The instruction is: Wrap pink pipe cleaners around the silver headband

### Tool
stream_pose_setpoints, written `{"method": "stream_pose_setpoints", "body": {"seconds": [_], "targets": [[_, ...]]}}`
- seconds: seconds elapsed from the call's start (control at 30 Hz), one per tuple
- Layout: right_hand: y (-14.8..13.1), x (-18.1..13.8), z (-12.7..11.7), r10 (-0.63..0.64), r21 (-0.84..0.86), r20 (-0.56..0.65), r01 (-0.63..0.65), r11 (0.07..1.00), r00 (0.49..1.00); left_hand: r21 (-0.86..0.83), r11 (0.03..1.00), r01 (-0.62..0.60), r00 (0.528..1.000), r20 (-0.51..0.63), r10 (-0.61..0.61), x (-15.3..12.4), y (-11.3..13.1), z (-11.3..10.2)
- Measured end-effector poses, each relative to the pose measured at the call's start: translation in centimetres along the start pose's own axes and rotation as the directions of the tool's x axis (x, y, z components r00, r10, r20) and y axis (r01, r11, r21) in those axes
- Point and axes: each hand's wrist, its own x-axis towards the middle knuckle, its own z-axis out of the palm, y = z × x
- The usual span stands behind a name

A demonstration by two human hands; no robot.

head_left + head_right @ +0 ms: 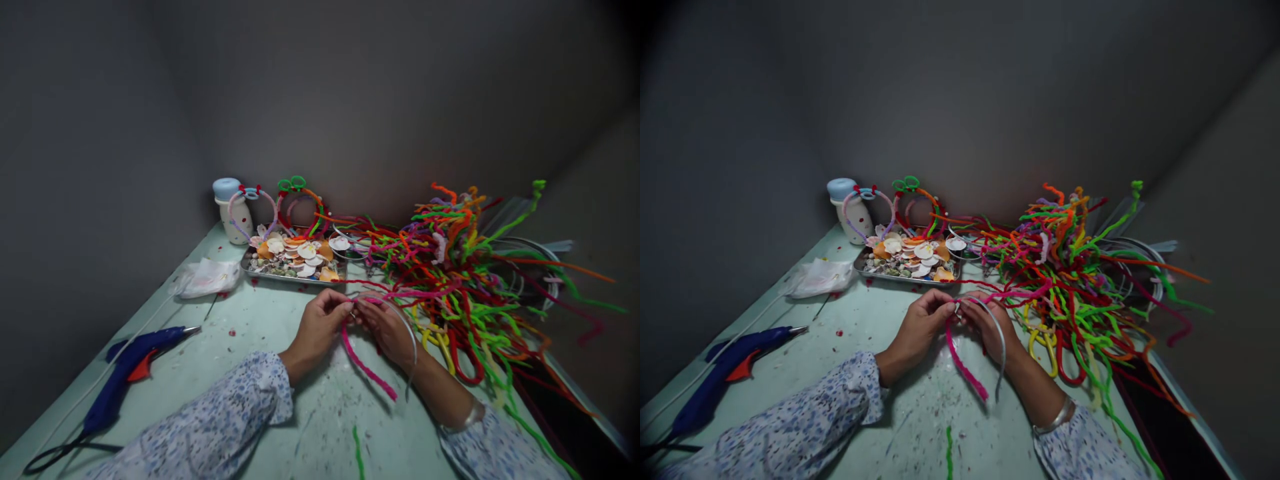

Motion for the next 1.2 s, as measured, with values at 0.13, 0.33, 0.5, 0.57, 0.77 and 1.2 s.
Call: {"method": "stream_pose_setpoints", "body": {"seconds": [0.13, 0.33, 0.5, 0.57, 0.77, 1.2], "targets": [[0.2, 0.1, -0.2, 0.018, 0.043, 0.000, -0.018, 0.999, 1.000, -0.098, 0.992, 0.080, 0.995, 0.065, -0.073, 0.1, -0.4, -0.2], [0.2, 0.0, -0.3, 0.019, 0.055, 0.032, -0.021, 0.998, 0.999, -0.130, 0.981, 0.145, 0.989, 0.059, -0.138, 0.2, -0.3, -0.3], [-0.7, -0.6, 0.2, -0.045, -0.171, 0.061, 0.055, 0.984, 0.997, -0.101, 0.984, 0.147, 0.989, 0.011, -0.147, 0.3, 0.0, -0.3], [-0.9, -0.7, 0.3, -0.061, -0.206, 0.046, 0.070, 0.976, 0.997, -0.099, 0.983, 0.152, 0.988, 0.004, -0.152, 0.3, 0.0, -0.3], [-1.0, -0.7, 0.4, -0.057, -0.230, -0.025, 0.050, 0.972, 0.998, -0.105, 0.982, 0.159, 0.987, 0.021, -0.157, 0.3, -0.2, -0.2], [-0.4, -0.5, 0.0, -0.070, -0.219, -0.039, 0.059, 0.974, 0.997, -0.166, 0.958, 0.232, 0.972, 0.063, -0.225, 0.3, 0.3, -0.2]]}}
